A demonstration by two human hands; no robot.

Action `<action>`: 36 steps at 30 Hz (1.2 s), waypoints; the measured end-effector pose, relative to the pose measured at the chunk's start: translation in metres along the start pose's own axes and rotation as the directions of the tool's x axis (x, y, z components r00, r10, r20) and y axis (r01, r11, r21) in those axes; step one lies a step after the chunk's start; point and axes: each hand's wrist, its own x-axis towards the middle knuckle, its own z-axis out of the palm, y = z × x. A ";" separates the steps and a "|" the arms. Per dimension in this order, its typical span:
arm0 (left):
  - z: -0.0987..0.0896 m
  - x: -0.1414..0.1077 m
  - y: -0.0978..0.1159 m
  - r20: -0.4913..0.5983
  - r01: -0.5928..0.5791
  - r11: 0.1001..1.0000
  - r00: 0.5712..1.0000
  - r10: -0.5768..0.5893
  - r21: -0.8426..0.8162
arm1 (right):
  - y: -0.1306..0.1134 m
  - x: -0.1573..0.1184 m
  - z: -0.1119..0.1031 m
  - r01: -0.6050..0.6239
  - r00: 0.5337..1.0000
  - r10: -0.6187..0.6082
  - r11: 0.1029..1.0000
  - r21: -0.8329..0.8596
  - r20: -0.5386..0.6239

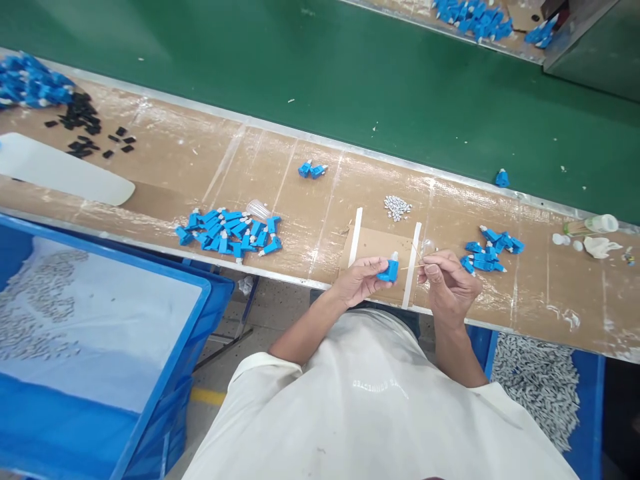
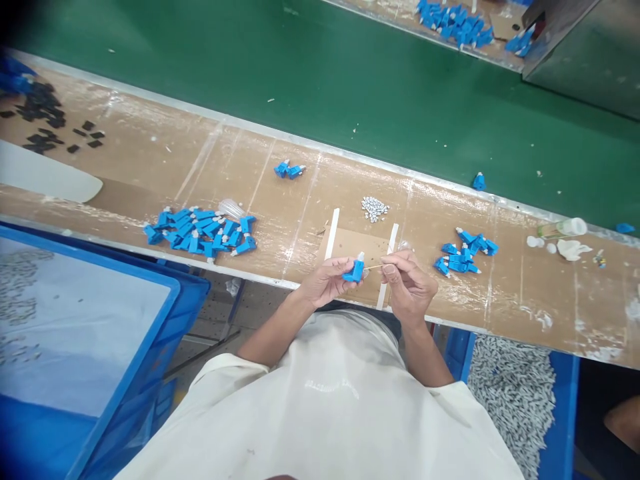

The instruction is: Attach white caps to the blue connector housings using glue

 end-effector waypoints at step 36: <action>0.004 0.004 0.000 0.023 0.045 0.997 0.999 -0.044 -0.056 | 0.009 0.001 -0.002 0.457 0.889 -0.428 0.851 -0.258 0.163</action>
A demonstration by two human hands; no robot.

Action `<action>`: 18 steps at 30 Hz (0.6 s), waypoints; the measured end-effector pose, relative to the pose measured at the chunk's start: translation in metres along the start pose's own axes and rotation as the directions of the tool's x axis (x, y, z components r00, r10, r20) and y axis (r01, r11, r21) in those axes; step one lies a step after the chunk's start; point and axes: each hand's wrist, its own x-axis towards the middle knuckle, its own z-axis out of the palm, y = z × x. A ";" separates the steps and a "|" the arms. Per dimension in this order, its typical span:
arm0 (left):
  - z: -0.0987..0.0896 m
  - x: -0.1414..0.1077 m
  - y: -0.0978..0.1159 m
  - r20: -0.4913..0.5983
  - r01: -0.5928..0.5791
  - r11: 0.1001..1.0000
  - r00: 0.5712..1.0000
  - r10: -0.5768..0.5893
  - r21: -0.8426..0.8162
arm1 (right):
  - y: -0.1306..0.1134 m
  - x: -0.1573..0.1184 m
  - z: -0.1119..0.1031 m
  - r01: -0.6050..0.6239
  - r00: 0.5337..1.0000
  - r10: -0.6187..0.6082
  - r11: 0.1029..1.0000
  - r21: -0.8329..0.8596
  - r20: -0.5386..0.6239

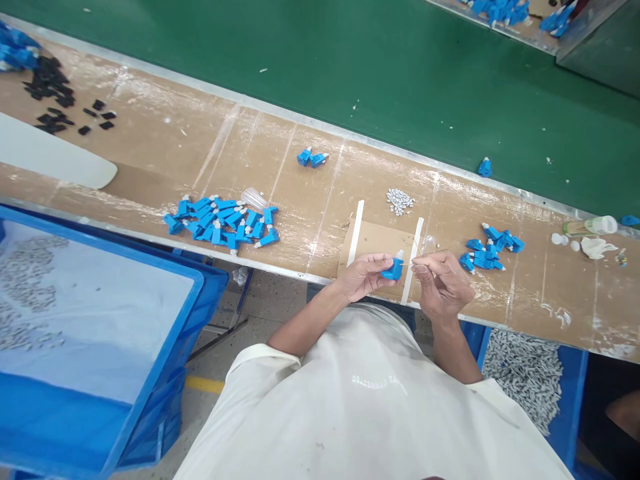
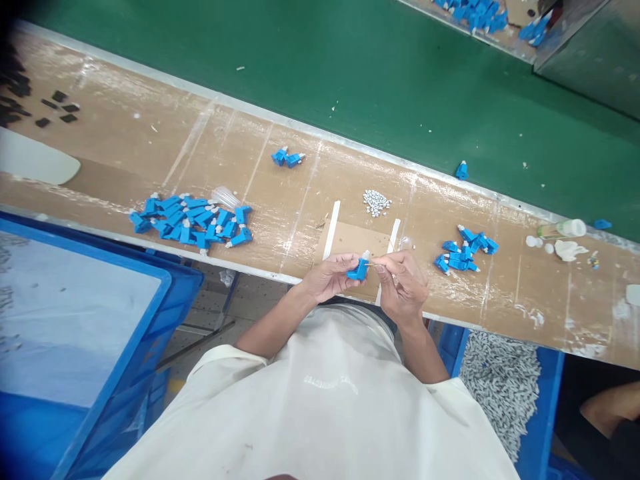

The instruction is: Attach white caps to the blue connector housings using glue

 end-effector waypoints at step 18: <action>-0.016 -0.010 0.013 -0.094 0.033 0.991 0.995 -0.045 -0.126 | 0.027 -0.024 0.005 -0.364 0.929 0.362 0.931 0.023 0.076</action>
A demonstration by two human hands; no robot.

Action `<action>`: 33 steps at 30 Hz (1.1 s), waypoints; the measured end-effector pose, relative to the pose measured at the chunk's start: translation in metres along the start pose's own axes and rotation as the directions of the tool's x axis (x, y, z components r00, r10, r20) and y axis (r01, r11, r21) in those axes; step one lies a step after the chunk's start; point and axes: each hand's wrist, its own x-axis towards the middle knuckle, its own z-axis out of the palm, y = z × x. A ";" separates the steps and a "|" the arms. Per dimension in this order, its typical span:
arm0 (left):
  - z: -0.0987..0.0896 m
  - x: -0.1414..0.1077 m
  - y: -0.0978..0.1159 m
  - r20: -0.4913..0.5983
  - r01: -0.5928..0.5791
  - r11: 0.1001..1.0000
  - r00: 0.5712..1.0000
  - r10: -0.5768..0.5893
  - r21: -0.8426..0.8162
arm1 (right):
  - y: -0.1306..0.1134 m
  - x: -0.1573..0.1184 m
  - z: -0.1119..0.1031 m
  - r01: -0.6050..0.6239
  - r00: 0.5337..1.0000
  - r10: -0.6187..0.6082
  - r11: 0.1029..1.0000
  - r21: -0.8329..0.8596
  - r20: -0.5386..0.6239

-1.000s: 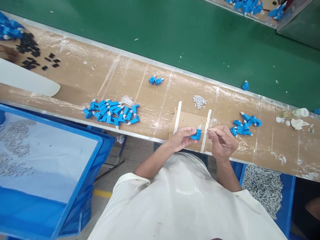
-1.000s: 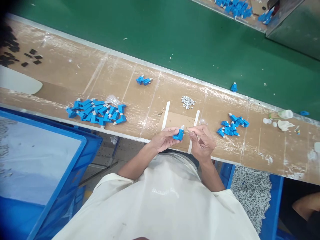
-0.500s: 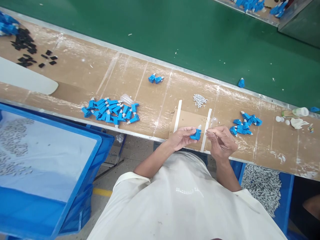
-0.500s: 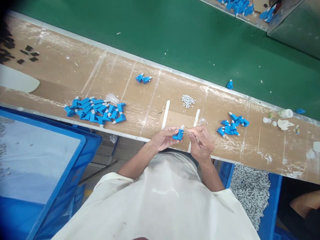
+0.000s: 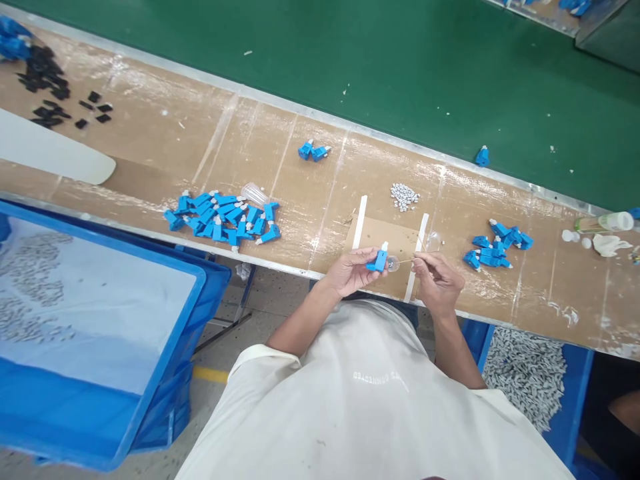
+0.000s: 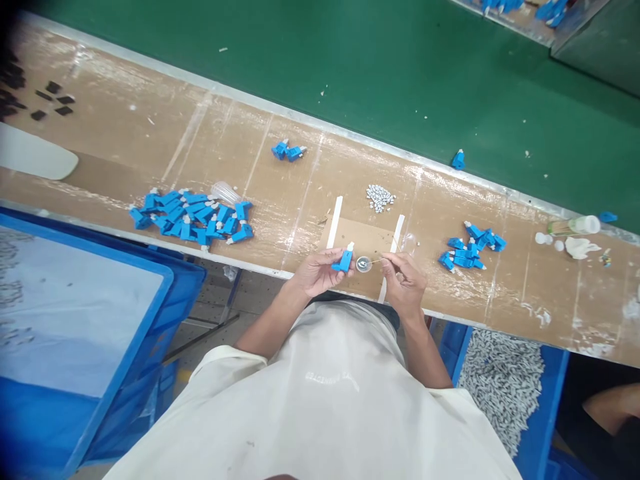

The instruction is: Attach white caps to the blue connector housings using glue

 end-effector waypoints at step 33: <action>-0.005 -0.011 0.008 0.016 -0.163 0.987 0.986 0.163 -0.012 | 0.023 0.100 0.001 -0.224 0.928 0.171 0.966 0.130 0.331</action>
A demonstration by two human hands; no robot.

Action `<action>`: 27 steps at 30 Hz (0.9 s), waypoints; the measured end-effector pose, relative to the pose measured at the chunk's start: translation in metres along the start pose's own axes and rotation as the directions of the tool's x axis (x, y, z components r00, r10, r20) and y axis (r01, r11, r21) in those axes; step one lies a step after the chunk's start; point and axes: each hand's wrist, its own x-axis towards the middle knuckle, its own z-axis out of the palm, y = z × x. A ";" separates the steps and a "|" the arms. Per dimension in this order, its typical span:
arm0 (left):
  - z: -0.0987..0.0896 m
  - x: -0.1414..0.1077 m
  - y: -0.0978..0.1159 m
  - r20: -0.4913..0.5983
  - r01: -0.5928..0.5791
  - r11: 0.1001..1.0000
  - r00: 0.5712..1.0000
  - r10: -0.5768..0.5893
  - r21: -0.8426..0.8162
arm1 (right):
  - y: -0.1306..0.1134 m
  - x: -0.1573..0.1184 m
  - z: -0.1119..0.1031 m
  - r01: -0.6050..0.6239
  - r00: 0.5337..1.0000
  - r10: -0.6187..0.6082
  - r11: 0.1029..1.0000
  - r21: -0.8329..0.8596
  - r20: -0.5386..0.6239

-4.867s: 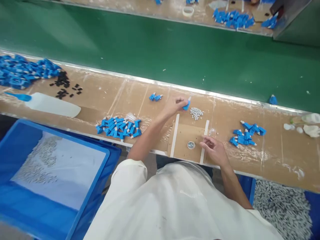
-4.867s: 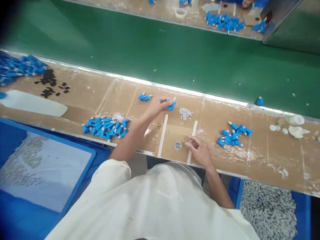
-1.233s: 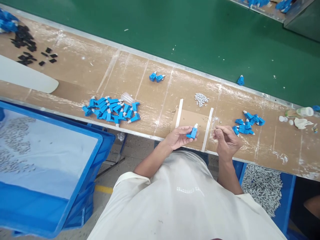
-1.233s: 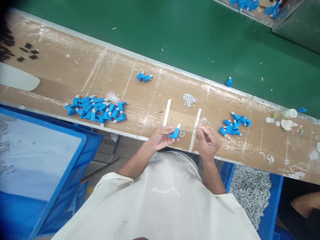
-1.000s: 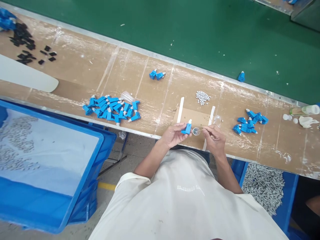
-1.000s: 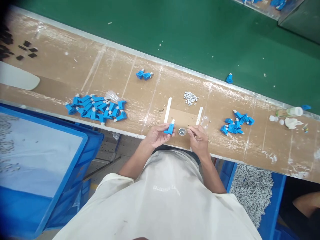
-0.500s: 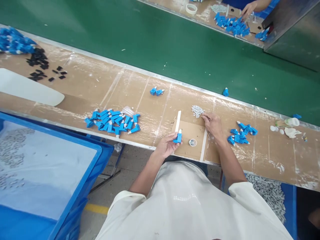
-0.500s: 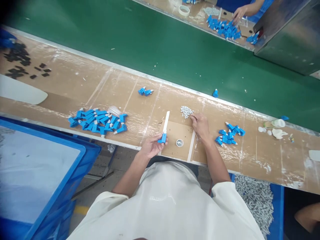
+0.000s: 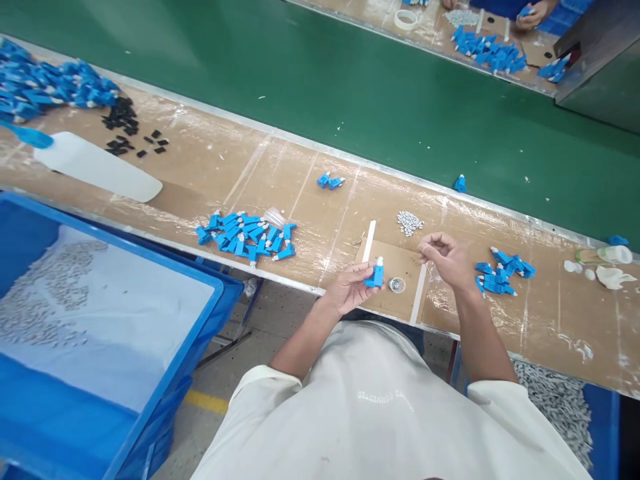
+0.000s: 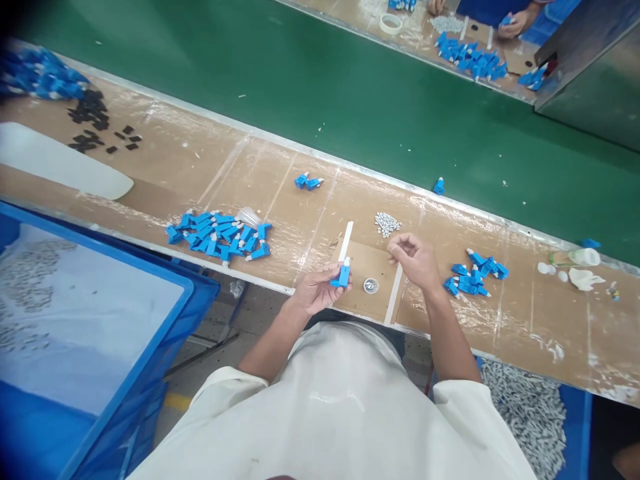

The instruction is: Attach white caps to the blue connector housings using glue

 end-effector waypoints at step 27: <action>0.023 -0.006 -0.021 0.001 -0.309 0.879 0.944 0.331 0.364 | -0.050 -0.077 0.043 -0.053 0.999 0.048 0.932 0.357 0.022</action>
